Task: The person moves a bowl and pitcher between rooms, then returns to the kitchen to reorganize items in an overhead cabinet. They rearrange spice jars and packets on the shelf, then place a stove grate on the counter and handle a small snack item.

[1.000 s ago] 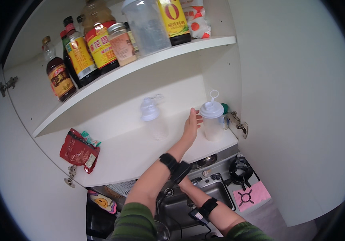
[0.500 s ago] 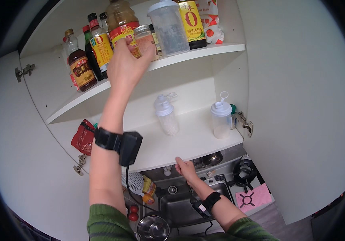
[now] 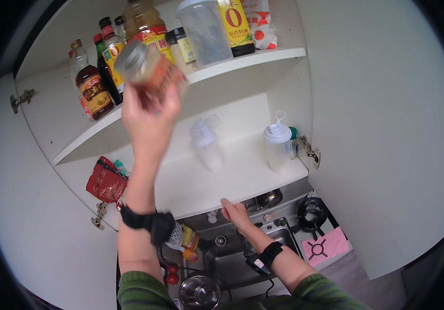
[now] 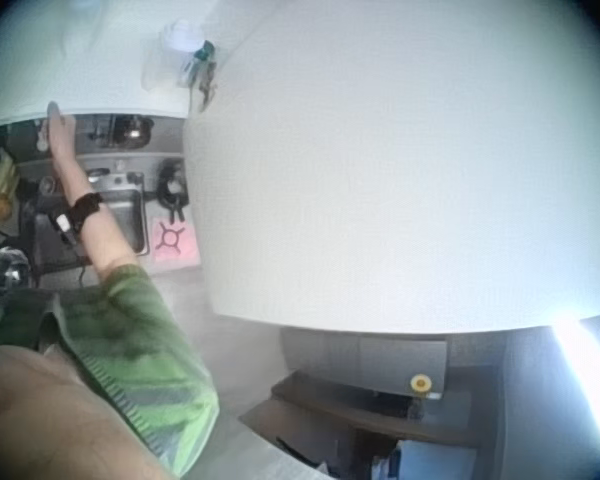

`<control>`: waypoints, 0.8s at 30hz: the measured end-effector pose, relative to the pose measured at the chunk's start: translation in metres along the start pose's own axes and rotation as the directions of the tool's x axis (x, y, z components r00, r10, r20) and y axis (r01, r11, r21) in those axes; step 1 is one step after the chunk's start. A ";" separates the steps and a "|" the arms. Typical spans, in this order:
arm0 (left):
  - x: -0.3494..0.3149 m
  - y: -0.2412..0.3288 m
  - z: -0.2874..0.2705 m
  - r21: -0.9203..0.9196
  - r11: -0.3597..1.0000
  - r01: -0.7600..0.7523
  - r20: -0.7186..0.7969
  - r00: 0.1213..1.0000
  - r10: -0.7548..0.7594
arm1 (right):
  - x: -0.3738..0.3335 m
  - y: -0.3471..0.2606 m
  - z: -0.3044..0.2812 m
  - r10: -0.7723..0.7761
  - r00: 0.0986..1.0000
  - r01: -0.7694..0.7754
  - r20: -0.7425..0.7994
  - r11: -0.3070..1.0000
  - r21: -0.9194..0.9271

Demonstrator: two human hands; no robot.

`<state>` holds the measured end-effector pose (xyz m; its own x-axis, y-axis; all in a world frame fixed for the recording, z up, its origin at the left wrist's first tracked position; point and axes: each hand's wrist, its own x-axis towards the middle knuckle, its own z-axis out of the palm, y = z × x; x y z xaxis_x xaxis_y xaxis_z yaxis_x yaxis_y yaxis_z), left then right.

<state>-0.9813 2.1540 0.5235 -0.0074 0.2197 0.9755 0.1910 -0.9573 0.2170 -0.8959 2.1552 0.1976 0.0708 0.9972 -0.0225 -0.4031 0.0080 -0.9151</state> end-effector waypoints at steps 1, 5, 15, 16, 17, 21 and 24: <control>-0.026 0.004 0.003 -0.142 0.990 -0.017 0.014 1.000 0.019 | 0.000 0.001 0.001 0.011 1.000 -0.011 0.000 1.000 0.012; -0.102 -0.022 0.027 0.140 0.959 0.247 0.467 0.837 -0.284 | 0.001 0.002 0.002 0.036 0.999 -0.035 -0.017 0.999 0.010; -0.199 -0.223 0.153 0.306 0.794 0.525 0.570 0.567 -0.595 | 0.012 0.022 -0.007 -0.019 1.000 0.019 0.018 1.000 -0.021; -0.202 -0.230 0.164 0.328 0.719 0.612 0.583 0.467 -0.664 | 0.015 0.025 -0.007 -0.031 0.999 0.031 0.010 0.999 -0.025; -0.203 -0.235 0.175 0.293 0.730 0.617 0.595 0.480 -0.644 | 0.017 0.027 -0.006 -0.024 1.000 0.023 -0.007 0.999 -0.035; -0.195 -0.239 0.208 0.323 0.770 0.550 0.625 0.488 -0.610 | 0.016 0.028 -0.006 0.007 0.999 -0.008 -0.031 0.999 -0.045; -0.193 -0.240 0.229 0.411 0.716 0.565 0.549 0.473 -0.689 | 0.011 0.023 -0.005 -0.096 0.995 0.096 -0.007 0.995 0.028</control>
<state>-0.8010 2.3844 0.2752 0.4036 0.8667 0.2931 0.5361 -0.4836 0.6919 -0.9000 2.1659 0.1746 0.1160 0.9913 0.0624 -0.4195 0.1058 -0.9015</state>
